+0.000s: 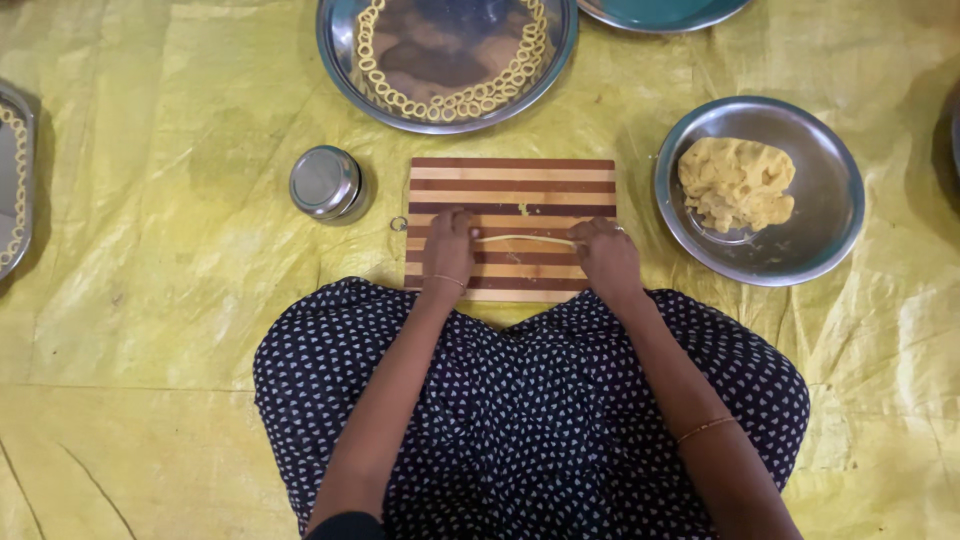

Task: The person sits on the floor and shapes dough into small rings by hand. They roll small pieces of dough into thin ropes on a wooden board, then join the ends to form rings, placing them into a large metal tray.

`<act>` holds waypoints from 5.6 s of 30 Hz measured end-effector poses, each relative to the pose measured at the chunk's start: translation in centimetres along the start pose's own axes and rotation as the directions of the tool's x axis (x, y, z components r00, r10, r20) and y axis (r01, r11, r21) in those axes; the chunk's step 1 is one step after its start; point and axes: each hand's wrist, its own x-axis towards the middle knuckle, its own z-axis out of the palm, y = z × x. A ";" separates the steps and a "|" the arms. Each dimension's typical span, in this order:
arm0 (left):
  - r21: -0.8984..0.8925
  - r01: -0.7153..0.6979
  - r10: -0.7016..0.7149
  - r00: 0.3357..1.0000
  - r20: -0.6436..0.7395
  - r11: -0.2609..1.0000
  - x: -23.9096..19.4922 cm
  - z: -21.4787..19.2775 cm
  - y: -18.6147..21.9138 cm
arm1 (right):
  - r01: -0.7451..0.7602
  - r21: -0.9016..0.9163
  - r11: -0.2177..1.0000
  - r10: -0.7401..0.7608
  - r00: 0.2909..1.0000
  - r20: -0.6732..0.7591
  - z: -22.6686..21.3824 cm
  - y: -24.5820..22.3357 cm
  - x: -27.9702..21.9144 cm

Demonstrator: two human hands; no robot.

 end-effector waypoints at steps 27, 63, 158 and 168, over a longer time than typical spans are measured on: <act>0.208 -0.259 0.176 0.921 0.349 0.943 11.3 3.7 3.2 | -0.171 0.178 0.969 0.156 0.983 0.096 -1.0 0.3 3.9; 0.131 -0.271 0.204 0.902 0.380 0.953 4.4 4.7 7.2 | -0.132 0.260 0.956 0.133 0.991 0.017 -1.2 1.3 4.4; 0.175 -0.004 -0.052 0.948 0.315 0.985 2.9 1.5 2.3 | -0.132 0.226 0.965 0.118 0.990 0.074 -0.5 1.1 4.2; -0.489 0.348 -0.298 0.937 0.180 0.800 0.0 -5.3 -0.3 | 0.047 0.148 0.988 -0.064 0.992 0.111 1.0 -1.7 1.5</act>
